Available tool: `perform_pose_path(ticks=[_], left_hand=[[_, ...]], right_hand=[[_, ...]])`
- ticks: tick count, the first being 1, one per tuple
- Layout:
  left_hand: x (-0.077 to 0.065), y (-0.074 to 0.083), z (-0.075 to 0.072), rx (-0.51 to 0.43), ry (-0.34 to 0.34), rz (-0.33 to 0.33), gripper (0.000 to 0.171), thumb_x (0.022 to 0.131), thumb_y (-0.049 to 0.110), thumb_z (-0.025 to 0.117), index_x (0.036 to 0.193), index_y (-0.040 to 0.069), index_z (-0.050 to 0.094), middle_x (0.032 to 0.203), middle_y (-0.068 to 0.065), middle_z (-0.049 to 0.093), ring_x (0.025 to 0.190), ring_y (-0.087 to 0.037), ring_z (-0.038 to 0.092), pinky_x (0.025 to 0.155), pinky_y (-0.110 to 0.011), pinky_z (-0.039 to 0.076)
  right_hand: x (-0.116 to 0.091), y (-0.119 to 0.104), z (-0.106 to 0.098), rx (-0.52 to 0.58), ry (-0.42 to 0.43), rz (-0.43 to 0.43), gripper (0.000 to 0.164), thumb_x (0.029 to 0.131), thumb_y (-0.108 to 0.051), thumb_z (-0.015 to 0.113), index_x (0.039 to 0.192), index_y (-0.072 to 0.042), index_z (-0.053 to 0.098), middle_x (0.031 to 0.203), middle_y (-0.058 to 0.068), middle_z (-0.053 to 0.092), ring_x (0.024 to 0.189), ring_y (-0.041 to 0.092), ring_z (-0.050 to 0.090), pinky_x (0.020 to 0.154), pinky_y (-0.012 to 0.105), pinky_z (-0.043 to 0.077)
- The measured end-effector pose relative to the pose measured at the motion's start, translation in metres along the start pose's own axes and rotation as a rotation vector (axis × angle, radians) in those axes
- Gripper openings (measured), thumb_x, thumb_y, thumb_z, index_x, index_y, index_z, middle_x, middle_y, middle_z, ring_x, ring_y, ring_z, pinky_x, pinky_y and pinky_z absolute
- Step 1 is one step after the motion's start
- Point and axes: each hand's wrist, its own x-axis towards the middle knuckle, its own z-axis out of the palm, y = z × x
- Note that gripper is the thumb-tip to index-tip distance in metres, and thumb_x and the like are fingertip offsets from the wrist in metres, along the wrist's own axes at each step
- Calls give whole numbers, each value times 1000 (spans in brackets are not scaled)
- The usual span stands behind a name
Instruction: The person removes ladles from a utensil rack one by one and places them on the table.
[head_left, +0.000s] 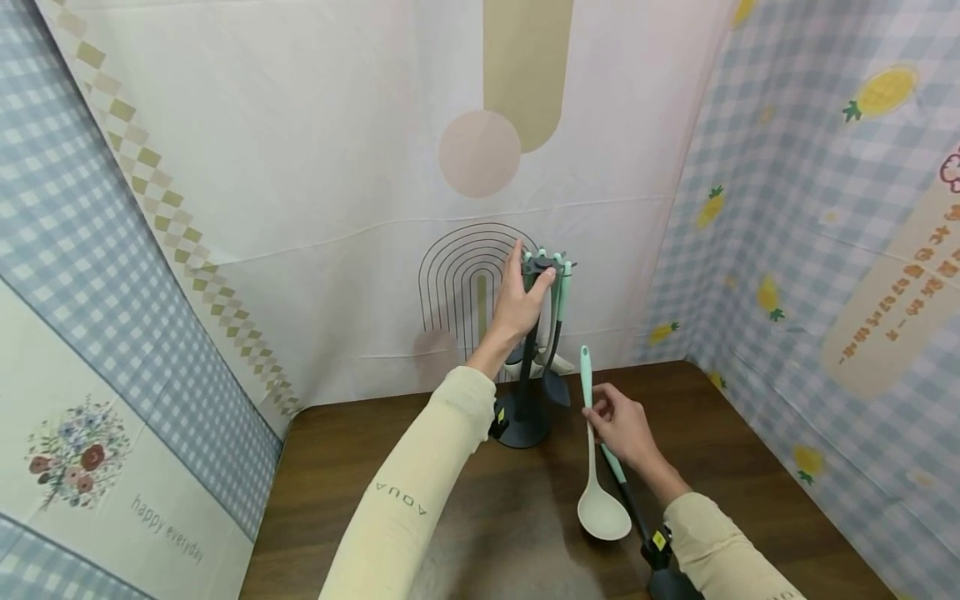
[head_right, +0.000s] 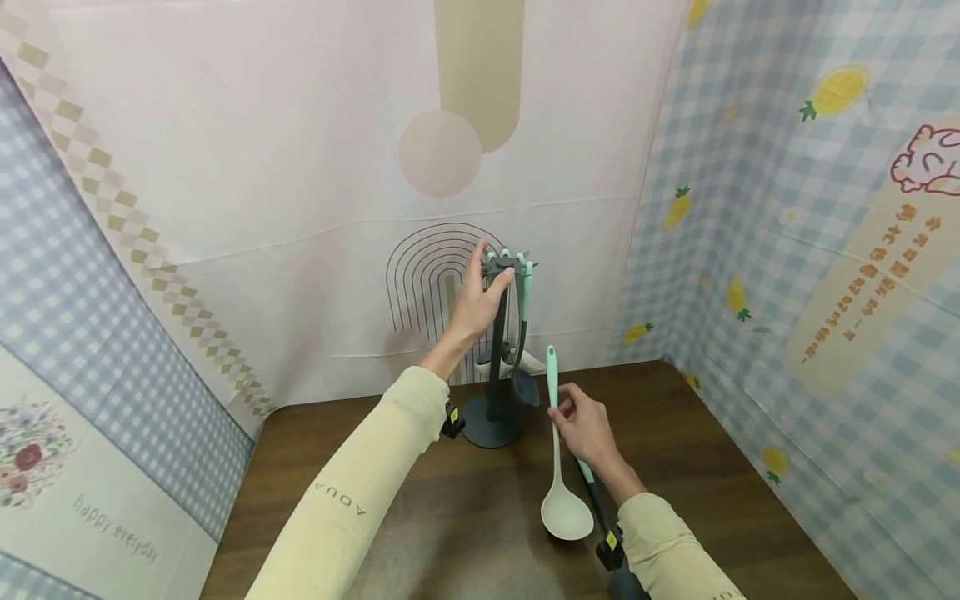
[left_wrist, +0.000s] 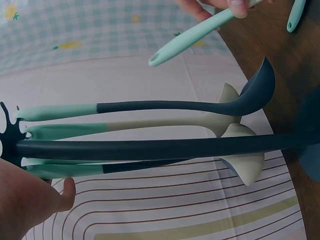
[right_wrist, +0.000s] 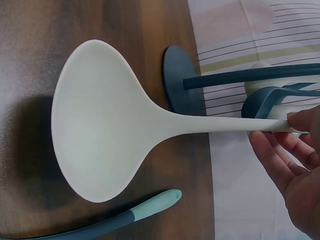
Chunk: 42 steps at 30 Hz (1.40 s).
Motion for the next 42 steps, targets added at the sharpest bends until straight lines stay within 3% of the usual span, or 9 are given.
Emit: perform_pose_path(ticks=[5, 12, 16, 23, 31, 42], left_hand=[[0, 0, -1, 7, -9, 9, 84, 107, 49, 54, 173, 24, 9, 178, -1, 9, 163, -26, 13, 126, -59, 20], [-1, 0, -1, 13, -12, 11, 83, 107, 49, 54, 173, 25, 9, 178, 0, 8, 163, -26, 13, 126, -60, 20], [-1, 0, -1, 19, -10, 13, 83, 107, 49, 54, 173, 24, 9, 178, 0, 9, 162, -27, 14, 126, -58, 22], [1, -2, -2, 21, -22, 21, 84, 107, 49, 53, 173, 24, 7, 178, 0, 8, 162, -26, 13, 127, -57, 21], [1, -3, -3, 25, -33, 34, 85, 108, 48, 53, 173, 22, 6, 178, 0, 7, 163, -21, 10, 128, -56, 18], [2, -3, -3, 37, -28, 27, 85, 107, 49, 53, 173, 23, 6, 178, -2, 6, 163, -25, 11, 127, -57, 20]], right_hand=[[-4, 5, 1, 8, -26, -5, 24, 98, -4, 75, 121, -2, 66, 82, 7, 69, 59, 24, 67, 49, 29, 56], [-11, 13, 4, 8, -59, -9, 20, 97, -2, 75, 115, -1, 66, 79, 6, 68, 58, 31, 68, 48, 30, 56], [-14, 17, 8, 17, -73, 22, 20, 95, -1, 76, 113, -1, 66, 78, 6, 68, 56, 29, 68, 47, 30, 56], [-20, 24, 15, 21, -94, 68, 20, 95, 1, 75, 112, -1, 66, 78, 6, 67, 57, 36, 69, 46, 30, 56], [-26, 31, 21, 14, -127, 49, 20, 94, 2, 76, 112, 1, 67, 75, 6, 68, 51, 29, 69, 45, 30, 55], [-30, 39, 27, 36, -139, 102, 20, 93, 4, 76, 111, 2, 67, 73, 7, 69, 48, 27, 67, 44, 30, 55]])
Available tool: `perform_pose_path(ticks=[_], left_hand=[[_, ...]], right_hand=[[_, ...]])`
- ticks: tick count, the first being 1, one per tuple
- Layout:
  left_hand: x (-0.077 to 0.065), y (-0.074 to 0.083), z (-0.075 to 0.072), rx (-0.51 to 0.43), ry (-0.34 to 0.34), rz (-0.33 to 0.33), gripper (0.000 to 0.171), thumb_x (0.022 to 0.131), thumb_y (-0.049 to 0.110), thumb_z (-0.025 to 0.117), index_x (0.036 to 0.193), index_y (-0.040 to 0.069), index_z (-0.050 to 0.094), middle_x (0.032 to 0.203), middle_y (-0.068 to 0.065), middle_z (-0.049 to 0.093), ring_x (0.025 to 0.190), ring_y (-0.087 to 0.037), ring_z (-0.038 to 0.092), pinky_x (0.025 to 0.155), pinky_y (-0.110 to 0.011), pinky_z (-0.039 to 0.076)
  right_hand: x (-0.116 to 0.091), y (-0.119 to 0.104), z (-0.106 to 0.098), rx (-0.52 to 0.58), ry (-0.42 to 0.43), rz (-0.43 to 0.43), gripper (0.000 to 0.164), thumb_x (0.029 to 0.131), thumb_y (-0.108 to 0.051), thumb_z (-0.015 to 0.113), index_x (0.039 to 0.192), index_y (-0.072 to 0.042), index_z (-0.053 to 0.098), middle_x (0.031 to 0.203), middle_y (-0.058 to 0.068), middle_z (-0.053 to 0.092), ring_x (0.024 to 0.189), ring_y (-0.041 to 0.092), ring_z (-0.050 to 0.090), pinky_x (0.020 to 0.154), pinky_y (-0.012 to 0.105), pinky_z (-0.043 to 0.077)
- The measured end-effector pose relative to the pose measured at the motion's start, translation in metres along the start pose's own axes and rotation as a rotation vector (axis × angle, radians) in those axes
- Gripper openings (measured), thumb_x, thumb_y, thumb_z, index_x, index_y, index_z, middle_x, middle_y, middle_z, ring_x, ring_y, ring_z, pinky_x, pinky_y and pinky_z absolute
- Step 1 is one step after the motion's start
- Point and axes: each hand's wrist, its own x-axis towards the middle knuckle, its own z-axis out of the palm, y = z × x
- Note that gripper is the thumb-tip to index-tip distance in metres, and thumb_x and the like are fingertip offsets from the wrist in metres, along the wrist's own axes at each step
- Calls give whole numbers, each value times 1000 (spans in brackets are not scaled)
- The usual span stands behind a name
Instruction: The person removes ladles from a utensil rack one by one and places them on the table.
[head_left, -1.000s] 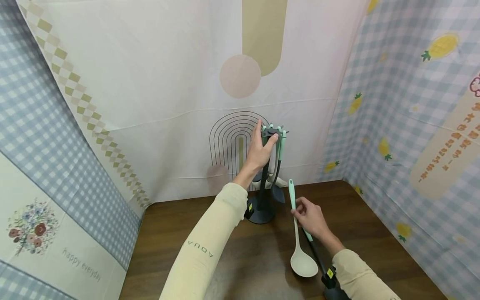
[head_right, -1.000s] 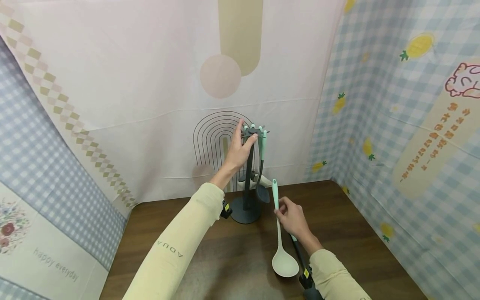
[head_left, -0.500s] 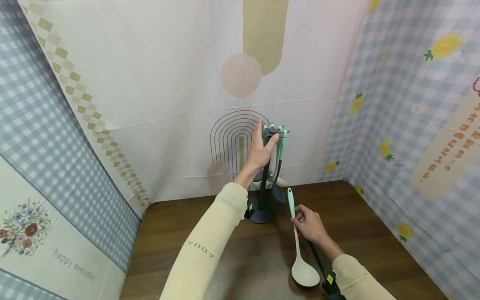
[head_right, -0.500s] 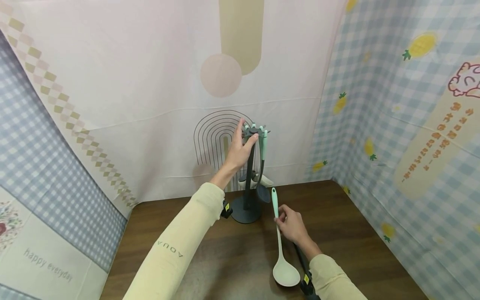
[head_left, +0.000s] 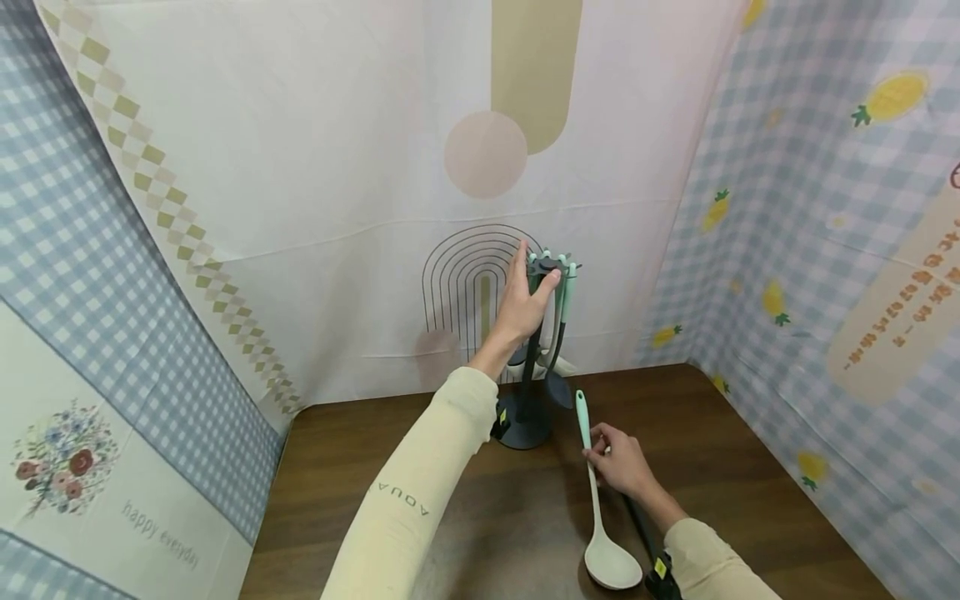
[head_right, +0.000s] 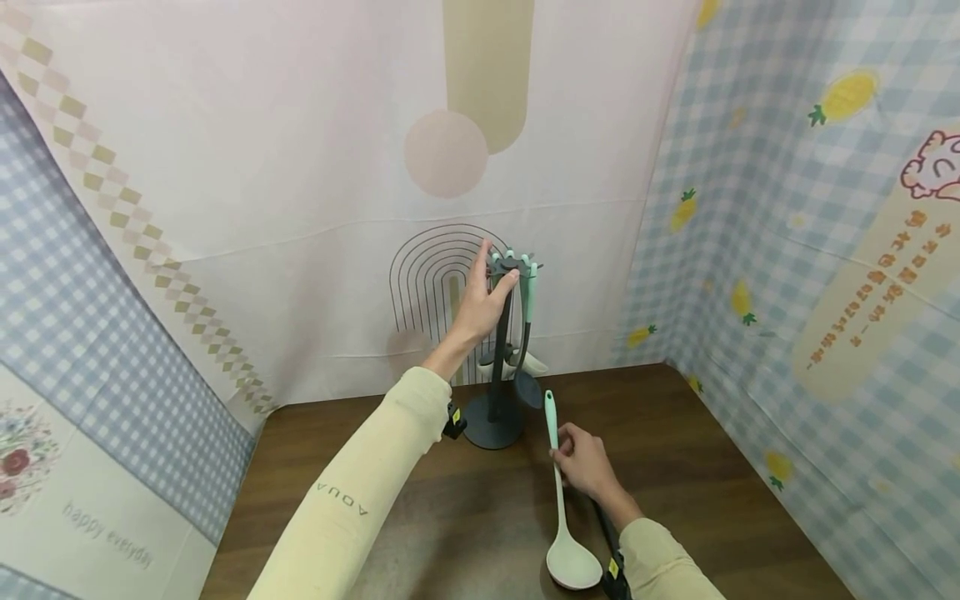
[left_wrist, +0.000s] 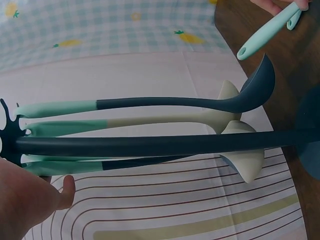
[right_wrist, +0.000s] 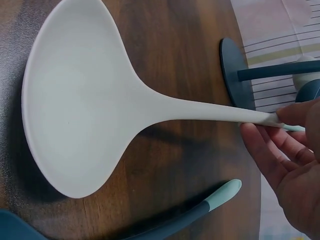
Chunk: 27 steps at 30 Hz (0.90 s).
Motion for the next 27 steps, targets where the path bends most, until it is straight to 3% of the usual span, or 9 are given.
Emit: perform_pose_path(ticks=[12, 19, 27], left_hand=[[-1, 1, -1, 4, 1, 4, 85, 107, 49, 53, 173, 22, 6, 178, -1, 7, 163, -23, 11, 127, -56, 20], [-1, 1, -1, 9, 1, 7, 85, 107, 49, 53, 173, 22, 7, 178, -1, 7, 163, -22, 10, 128, -56, 19], [-1, 1, 0, 0, 7, 5, 85, 107, 48, 54, 173, 22, 7, 178, -2, 8, 163, -25, 13, 127, -57, 20]], right_hand=[[-3, 1, 0, 12, -26, 24, 21, 93, 5, 75, 111, 3, 66, 74, 7, 68, 53, 39, 69, 45, 37, 57], [-5, 4, 0, 4, -55, 39, 22, 93, 3, 75, 113, 5, 65, 74, 5, 68, 52, 37, 69, 48, 45, 59], [-6, 6, 1, -6, -85, 71, 22, 93, 3, 75, 113, 4, 66, 72, 4, 68, 48, 27, 67, 47, 43, 59]])
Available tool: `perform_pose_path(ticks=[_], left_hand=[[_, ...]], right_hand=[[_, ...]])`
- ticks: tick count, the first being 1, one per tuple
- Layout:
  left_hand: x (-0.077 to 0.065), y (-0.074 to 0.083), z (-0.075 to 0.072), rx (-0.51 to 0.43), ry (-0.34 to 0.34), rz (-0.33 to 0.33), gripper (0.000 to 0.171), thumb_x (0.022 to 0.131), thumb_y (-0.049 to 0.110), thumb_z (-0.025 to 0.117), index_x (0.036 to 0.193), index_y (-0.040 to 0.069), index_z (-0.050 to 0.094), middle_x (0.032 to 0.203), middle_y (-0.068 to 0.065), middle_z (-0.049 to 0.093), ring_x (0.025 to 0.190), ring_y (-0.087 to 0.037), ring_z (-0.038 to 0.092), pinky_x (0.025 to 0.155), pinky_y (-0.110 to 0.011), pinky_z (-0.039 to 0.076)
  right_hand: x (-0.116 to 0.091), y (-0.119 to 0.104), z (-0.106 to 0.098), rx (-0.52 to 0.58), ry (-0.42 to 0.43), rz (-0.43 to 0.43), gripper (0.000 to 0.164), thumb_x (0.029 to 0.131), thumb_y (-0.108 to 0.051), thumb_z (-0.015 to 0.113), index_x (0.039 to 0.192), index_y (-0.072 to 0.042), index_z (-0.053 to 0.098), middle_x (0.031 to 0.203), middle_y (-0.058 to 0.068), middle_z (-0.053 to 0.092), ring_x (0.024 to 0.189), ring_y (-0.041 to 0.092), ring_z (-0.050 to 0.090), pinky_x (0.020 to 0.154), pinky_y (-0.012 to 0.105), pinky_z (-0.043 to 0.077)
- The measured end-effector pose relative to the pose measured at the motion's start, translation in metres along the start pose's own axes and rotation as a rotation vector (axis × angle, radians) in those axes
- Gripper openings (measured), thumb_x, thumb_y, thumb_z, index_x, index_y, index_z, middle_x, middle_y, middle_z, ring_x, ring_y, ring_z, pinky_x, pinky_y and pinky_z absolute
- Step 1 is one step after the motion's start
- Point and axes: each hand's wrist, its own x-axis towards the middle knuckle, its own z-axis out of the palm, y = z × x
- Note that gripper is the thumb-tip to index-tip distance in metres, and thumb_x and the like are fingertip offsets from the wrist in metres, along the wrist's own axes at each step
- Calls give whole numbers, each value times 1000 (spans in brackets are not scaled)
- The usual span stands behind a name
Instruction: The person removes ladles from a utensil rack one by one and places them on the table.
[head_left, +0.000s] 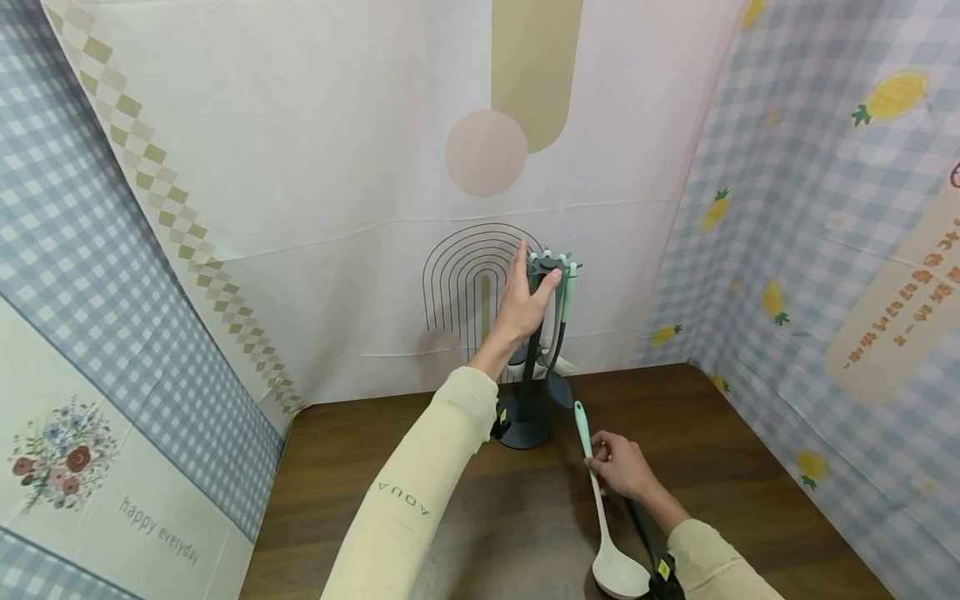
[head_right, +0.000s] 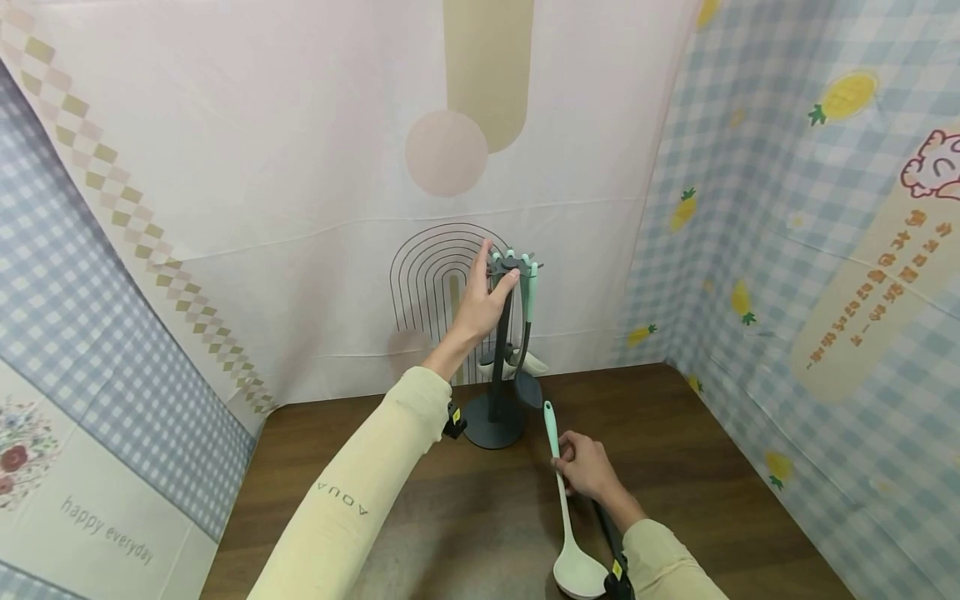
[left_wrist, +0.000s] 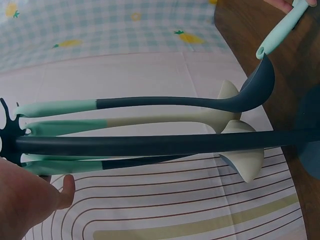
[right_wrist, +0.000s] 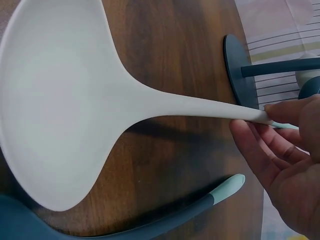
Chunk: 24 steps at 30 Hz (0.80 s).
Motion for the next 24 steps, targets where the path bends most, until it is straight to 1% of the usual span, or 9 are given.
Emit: perform_pose_path(ticks=[5, 8, 14, 21, 24], left_hand=[[0, 0, 1, -2, 0, 4, 85, 107, 48, 54, 173, 22, 6, 178, -2, 9, 162, -25, 14, 127, -56, 21], [0, 0, 1, 0, 3, 8, 85, 107, 48, 53, 173, 22, 6, 178, -2, 9, 162, -25, 14, 127, -56, 21], [0, -1, 3, 7, 9, 7, 85, 107, 49, 53, 173, 23, 7, 178, -1, 9, 162, -25, 14, 127, -56, 21], [0, -1, 3, -6, 11, -1, 85, 106, 48, 54, 173, 23, 7, 178, -1, 9, 162, -25, 14, 127, -57, 21], [0, -1, 3, -8, 13, 0, 85, 107, 48, 54, 173, 23, 8, 178, -1, 9, 162, -25, 15, 127, -56, 22]], right_hand=[[-1, 4, 2, 2, -11, 36, 22, 93, 3, 74, 113, 4, 67, 72, 5, 68, 50, 26, 66, 47, 42, 59], [-2, 7, 3, -1, -10, 48, 22, 93, 3, 75, 113, 3, 67, 72, 5, 67, 51, 23, 64, 47, 40, 59], [-4, 13, 5, -11, -15, 30, 22, 93, 3, 75, 113, 5, 67, 72, 5, 68, 47, 19, 64, 43, 35, 56], [-3, 15, 8, 3, -37, 13, 26, 92, 5, 74, 116, 8, 67, 75, 10, 71, 49, 20, 66, 44, 37, 57], [-4, 14, 8, 0, -46, 24, 27, 93, 4, 74, 119, 9, 66, 76, 11, 71, 50, 22, 66, 44, 38, 57]])
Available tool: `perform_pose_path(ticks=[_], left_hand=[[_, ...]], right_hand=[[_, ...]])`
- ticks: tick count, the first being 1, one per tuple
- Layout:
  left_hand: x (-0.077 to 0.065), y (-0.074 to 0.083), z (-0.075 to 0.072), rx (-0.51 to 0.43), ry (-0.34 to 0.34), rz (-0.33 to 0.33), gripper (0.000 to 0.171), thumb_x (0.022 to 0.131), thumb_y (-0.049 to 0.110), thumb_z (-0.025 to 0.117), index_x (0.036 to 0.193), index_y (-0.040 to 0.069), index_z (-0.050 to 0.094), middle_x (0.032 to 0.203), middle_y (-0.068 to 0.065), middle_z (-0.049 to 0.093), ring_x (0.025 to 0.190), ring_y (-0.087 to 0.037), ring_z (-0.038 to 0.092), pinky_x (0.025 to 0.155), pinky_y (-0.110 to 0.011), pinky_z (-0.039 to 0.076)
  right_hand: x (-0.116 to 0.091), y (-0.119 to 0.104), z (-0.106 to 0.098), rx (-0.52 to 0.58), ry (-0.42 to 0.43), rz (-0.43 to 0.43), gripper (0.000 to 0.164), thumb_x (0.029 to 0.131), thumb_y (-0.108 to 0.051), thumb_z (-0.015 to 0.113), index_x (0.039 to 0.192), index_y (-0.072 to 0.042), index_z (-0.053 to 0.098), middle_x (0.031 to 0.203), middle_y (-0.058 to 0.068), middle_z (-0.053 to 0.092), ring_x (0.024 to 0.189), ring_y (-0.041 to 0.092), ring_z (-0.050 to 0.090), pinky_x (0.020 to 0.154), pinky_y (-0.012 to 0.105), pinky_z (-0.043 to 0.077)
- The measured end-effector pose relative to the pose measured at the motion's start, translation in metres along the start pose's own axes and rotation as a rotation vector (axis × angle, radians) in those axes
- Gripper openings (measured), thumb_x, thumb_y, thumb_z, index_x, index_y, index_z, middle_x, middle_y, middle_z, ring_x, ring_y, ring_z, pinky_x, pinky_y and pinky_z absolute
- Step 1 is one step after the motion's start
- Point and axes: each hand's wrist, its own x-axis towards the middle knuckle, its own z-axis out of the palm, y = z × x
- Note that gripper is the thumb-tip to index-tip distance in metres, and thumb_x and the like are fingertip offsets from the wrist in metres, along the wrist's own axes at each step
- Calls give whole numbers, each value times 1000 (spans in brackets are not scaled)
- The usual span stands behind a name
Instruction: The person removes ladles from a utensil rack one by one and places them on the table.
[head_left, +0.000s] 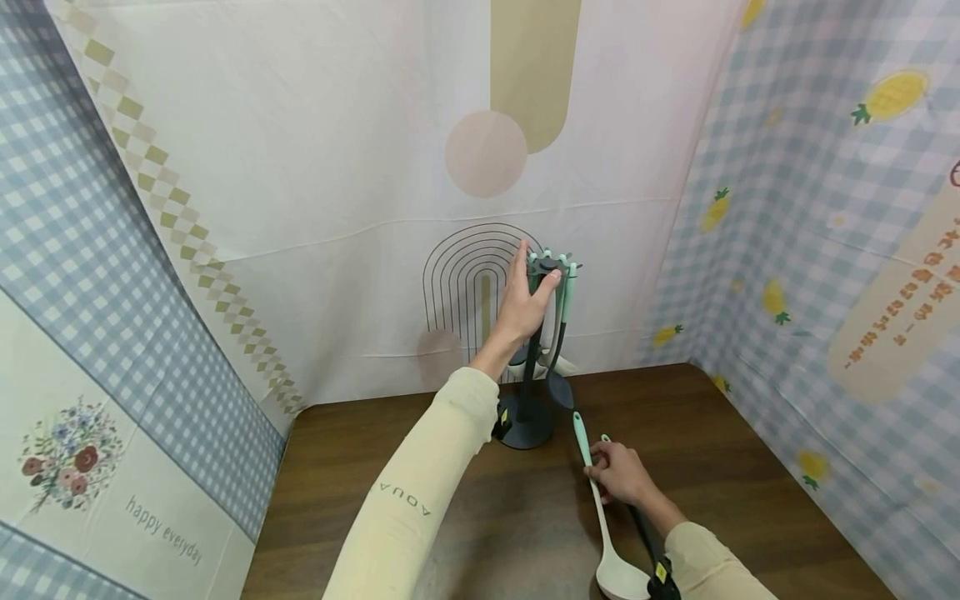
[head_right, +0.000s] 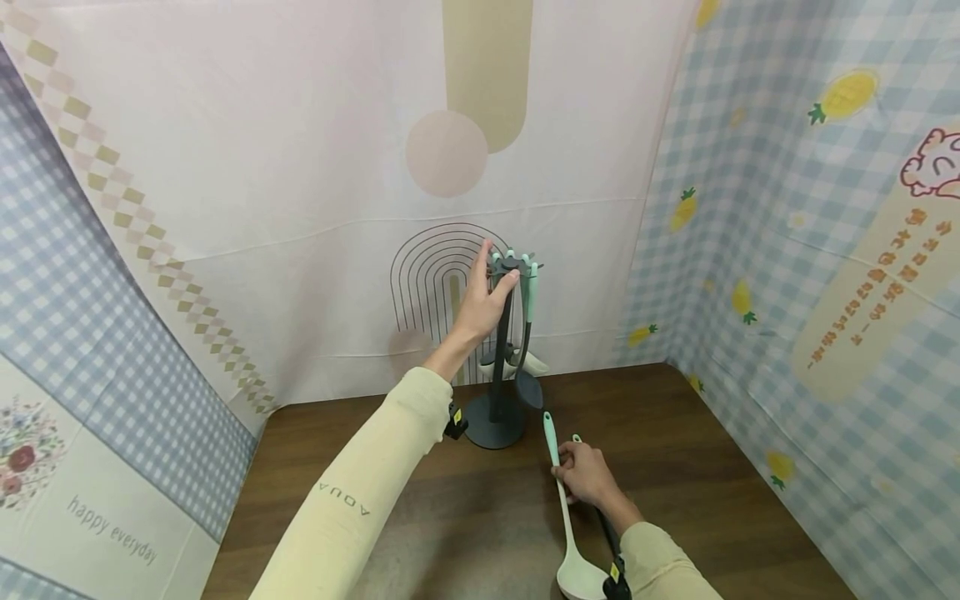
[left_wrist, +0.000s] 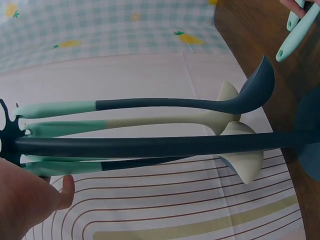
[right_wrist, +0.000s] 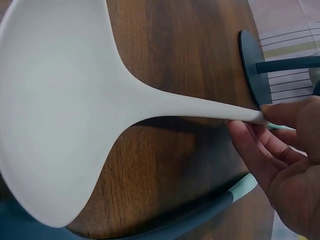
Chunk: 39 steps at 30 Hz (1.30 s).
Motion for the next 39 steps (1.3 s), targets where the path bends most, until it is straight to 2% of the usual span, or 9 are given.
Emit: perform_pose_path(ticks=[6, 13, 19, 30, 39], left_hand=[[1, 0, -1, 3, 2, 3, 84, 107, 47, 54, 173, 22, 8, 178, -1, 10, 162, -24, 15, 127, -55, 22], [0, 0, -1, 3, -1, -5, 84, 107, 47, 54, 173, 23, 7, 178, 0, 9, 162, -24, 14, 127, -55, 21], [-1, 1, -2, 6, -4, -11, 84, 107, 49, 53, 173, 24, 7, 178, 2, 8, 163, -23, 12, 127, -56, 20], [-2, 2, -1, 13, -9, -7, 84, 107, 49, 53, 173, 24, 8, 178, 3, 9, 163, -23, 12, 127, -57, 20], [-2, 1, -2, 5, -9, -9, 84, 107, 49, 53, 173, 25, 8, 178, 5, 10, 163, -22, 12, 127, -57, 20]], right_hand=[[-1, -2, 2, 0, -2, 28, 29, 92, 5, 74, 119, 9, 66, 74, 8, 69, 53, 26, 67, 45, 40, 58], [-2, -3, 4, -8, 9, 30, 31, 91, 6, 74, 121, 10, 66, 72, 8, 68, 50, 22, 65, 45, 39, 58], [-3, -2, 6, -13, -3, 46, 34, 92, 6, 74, 124, 9, 66, 70, 8, 66, 48, 24, 66, 45, 41, 58], [-1, 3, 10, -46, -2, 76, 41, 91, 6, 75, 130, 14, 65, 70, 7, 68, 48, 20, 65, 43, 35, 56], [-2, 3, 11, -56, -3, 97, 43, 89, 6, 76, 130, 12, 66, 68, 8, 66, 44, 19, 62, 43, 35, 56]])
